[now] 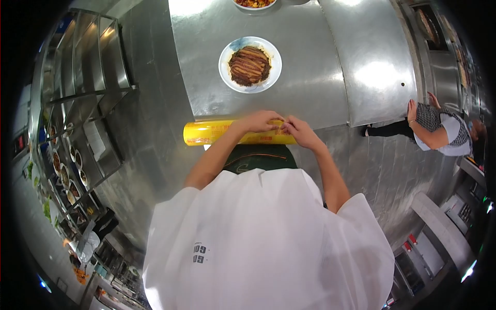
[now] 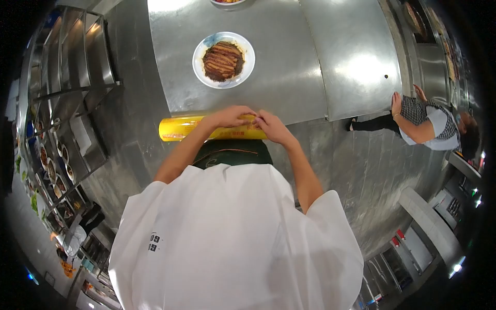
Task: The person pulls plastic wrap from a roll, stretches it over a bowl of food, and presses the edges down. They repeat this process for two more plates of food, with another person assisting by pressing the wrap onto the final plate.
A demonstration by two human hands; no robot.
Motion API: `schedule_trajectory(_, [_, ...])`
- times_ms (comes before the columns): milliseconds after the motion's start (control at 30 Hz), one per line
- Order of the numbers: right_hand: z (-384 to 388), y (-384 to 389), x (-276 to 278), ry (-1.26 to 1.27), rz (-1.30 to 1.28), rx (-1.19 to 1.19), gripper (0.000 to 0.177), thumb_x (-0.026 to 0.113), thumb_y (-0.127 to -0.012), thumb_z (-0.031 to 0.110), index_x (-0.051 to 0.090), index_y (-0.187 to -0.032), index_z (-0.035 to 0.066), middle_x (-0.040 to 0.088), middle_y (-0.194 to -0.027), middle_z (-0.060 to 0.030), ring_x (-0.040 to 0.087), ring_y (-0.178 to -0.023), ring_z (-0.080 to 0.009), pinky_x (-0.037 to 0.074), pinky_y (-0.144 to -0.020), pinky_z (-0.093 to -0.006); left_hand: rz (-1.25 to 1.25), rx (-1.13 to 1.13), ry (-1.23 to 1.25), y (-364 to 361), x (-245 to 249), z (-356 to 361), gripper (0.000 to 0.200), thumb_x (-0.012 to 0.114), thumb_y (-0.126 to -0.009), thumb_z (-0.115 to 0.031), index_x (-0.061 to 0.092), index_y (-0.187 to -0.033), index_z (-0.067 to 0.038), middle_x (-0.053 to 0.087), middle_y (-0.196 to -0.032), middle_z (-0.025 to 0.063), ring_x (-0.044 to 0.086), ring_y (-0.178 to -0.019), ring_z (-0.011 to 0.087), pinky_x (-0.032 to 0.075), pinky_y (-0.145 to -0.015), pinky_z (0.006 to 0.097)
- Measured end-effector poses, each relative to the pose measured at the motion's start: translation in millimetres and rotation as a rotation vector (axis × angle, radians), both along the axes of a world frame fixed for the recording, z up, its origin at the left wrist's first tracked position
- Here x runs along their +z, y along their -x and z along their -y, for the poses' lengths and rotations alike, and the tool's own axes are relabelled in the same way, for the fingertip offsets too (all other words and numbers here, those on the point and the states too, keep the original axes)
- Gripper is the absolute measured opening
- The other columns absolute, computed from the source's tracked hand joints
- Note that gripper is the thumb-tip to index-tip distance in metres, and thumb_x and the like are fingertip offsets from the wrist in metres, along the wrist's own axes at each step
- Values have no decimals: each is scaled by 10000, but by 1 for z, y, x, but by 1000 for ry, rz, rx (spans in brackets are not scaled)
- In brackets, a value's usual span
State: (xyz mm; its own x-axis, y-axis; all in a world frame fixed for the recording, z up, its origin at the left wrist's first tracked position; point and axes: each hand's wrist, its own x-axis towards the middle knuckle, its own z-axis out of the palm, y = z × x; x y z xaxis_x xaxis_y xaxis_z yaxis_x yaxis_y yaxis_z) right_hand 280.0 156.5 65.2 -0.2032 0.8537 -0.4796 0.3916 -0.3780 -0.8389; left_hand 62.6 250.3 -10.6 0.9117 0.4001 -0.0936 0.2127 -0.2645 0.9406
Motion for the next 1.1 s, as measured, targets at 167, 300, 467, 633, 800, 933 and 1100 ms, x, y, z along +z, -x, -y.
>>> schedule_trajectory(167, [6,-5,-14,115,-78,-86,176,531,-1084,145,584,-1037,-16,720,-940,-109,704,-868,-159,560,-808,-307,-66,-200,212,-9,0,-27,173,658,-970,-167,645,-1095,-49,611,-1095,162,595,-1042,340,491,-946,420])
schedule_trajectory(300, [22,6,-9,55,-27,-136,197,581,-1060,185,580,-1040,-11,708,-915,-116,687,-822,-181,557,-793,-326,15,-143,-26,-4,5,-9,124,627,-994,-145,572,-1020,-37,586,-1024,156,580,-986,345,482,-865,440])
schedule_trajectory(467, [28,16,5,-27,210,-67,249,703,-956,210,577,-1035,10,688,-878,-152,695,-820,-290,544,-755,-383,-167,-162,27,6,56,-10,129,585,-1021,-156,540,-1046,-37,611,-1021,184,591,-983,383,474,-858,470])
schedule_trajectory(633, [19,32,21,-25,237,-93,330,787,-872,219,602,-1076,39,688,-892,-157,693,-880,-357,543,-775,-426,-157,-158,2,13,66,13,116,553,-1035,-152,533,-1072,-45,633,-1000,209,604,-915,423,483,-820,490])
schedule_trajectory(800, [31,28,10,-341,307,200,296,775,-857,186,652,-1103,74,705,-972,-118,681,-960,-359,536,-841,-457,-124,58,24,7,99,51,127,549,-1035,-161,551,-1105,-54,656,-1057,212,636,-968,435,515,-846,481])
schedule_trajectory(933, [43,32,-12,-418,376,274,213,738,-876,173,665,-1053,79,676,-962,-107,664,-956,-336,534,-835,-451,-153,85,-154,17,92,69,191,590,-1019,-173,569,-1179,-72,665,-1078,208,649,-990,431,527,-872,472])
schedule_trajectory(1100, [32,29,-14,-667,369,310,134,713,-894,152,678,-1013,102,604,-931,-90,637,-924,-292,530,-794,-417,-109,405,-431,49,104,47,204,702,-932,-141,655,-1123,-85,660,-1097,154,611,-1098,392,492,-956,481])
